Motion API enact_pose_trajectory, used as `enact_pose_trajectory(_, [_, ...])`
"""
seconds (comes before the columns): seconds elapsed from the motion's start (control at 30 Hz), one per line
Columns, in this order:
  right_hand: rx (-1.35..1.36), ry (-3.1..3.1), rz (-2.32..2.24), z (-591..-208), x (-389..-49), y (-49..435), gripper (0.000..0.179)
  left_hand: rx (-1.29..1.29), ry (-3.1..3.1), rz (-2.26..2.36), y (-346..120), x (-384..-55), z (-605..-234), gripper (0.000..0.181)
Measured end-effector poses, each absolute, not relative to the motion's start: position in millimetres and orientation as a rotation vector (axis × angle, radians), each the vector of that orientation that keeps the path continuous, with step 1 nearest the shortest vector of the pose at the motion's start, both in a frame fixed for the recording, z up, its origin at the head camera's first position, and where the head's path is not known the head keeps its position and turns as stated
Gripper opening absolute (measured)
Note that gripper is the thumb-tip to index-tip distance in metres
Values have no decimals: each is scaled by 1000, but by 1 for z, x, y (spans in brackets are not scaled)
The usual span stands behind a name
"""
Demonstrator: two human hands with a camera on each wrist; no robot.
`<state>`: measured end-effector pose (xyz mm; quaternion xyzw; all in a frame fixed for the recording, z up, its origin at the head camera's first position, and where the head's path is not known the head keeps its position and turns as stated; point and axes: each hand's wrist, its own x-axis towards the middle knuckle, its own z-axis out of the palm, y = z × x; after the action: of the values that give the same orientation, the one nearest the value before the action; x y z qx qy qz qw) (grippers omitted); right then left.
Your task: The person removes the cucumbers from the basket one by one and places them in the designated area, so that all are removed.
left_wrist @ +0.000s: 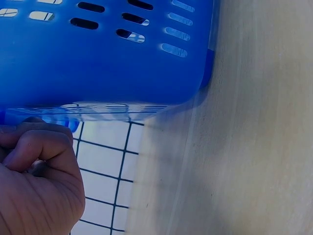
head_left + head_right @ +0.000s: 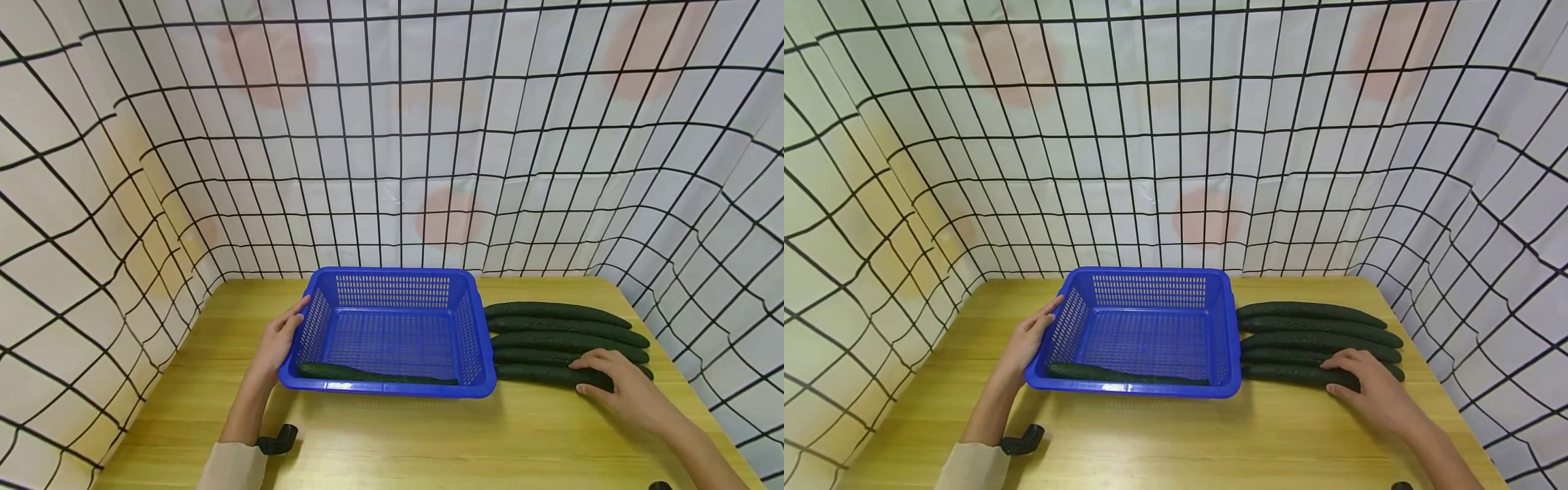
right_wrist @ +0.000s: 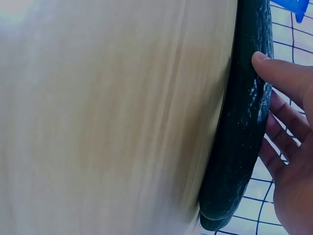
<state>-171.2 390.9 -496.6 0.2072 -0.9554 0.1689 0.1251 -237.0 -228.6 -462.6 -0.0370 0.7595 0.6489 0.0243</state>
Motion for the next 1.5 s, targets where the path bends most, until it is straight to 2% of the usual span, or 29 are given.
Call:
enact_pose_trajectory(0.4, [507, -2842, 599, -488, -170, 382, 26, -129, 2339, 2031, -228, -237, -463, 44])
enact_pose_trajectory(0.77, [496, -2822, 697, -478, -180, 372, 28, -121, 2344, 2031, -226, -237, -463, 44])
enact_pose_trajectory(1.5, [738, -2693, 783, -426, -218, 284, 30, -106, 2348, 2023, -229, -236, -462, 45])
